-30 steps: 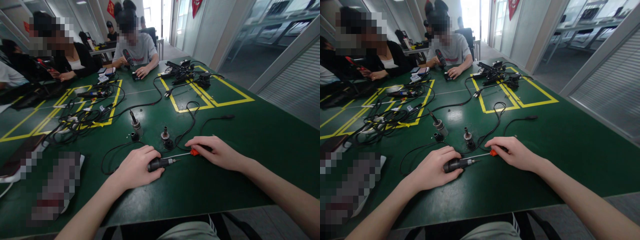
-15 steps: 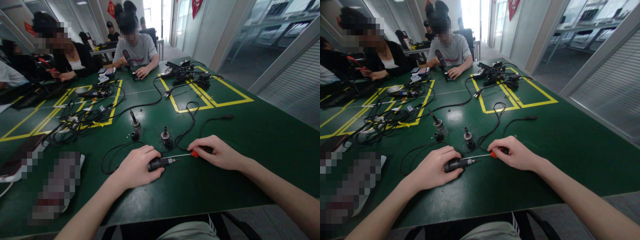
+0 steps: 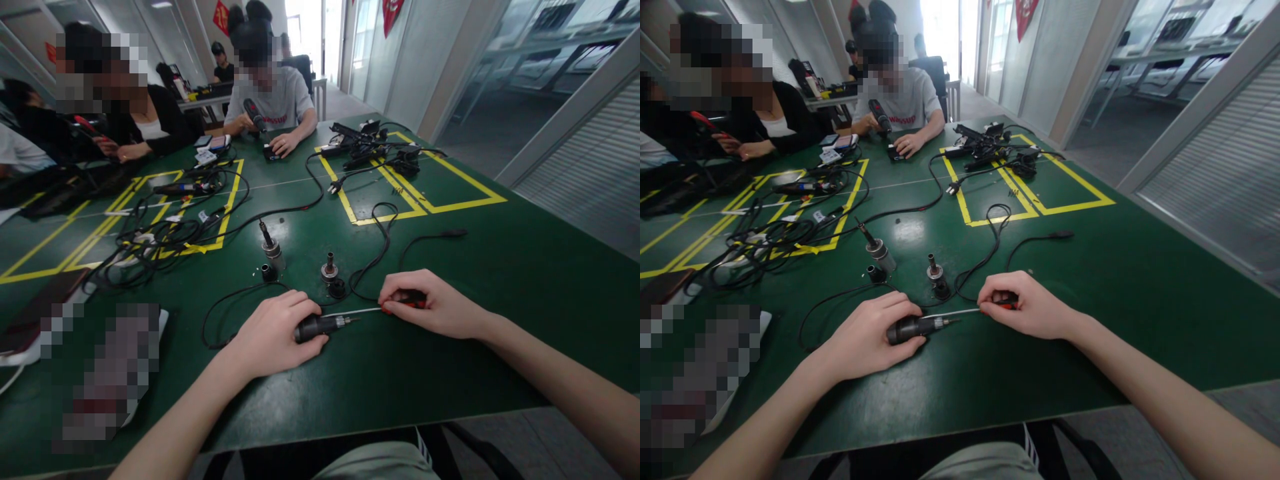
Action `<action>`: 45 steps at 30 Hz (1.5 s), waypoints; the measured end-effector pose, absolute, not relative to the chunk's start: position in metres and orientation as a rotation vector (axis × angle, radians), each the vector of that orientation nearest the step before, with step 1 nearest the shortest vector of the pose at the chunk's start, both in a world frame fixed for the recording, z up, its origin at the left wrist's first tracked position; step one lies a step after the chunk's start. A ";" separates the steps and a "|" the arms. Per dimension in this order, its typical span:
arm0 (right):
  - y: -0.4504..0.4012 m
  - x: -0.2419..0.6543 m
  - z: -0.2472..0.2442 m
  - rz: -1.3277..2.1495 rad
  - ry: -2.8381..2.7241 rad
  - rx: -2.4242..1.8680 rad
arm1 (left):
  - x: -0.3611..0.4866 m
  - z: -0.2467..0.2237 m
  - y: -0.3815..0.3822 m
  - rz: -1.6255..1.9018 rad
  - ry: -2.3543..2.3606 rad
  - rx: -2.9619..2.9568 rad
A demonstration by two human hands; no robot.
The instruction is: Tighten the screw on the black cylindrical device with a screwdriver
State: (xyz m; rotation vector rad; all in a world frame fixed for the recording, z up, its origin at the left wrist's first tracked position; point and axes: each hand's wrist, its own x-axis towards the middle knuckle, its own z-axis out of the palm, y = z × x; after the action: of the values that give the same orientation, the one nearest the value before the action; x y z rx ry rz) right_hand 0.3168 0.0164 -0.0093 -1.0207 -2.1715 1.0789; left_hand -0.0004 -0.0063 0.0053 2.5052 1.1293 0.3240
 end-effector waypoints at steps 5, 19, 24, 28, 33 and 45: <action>0.017 0.319 -0.012 1.141 -2.098 -1.056 | -0.001 0.005 -0.006 0.319 1.128 2.503; 0.017 0.318 -0.008 1.173 -2.158 -1.048 | -0.001 0.003 -0.006 0.323 1.125 2.508; 0.016 0.320 -0.008 1.114 -2.150 -1.053 | -0.001 0.004 -0.006 0.327 1.117 2.512; 0.017 0.319 -0.006 1.075 -2.191 -1.052 | 0.000 0.005 -0.006 0.320 1.115 2.510; 0.019 0.318 -0.008 1.040 -2.263 -1.038 | -0.001 0.004 -0.006 0.323 1.125 2.524; 0.017 0.316 -0.010 0.953 -2.245 -0.994 | -0.001 0.004 -0.006 0.353 1.107 2.526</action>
State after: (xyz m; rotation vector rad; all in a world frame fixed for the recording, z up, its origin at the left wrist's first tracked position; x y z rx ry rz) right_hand 0.3164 0.0174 -0.0098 -0.9945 -2.2447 0.9526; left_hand -0.0010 -0.0061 0.0039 2.5262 1.1070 0.3527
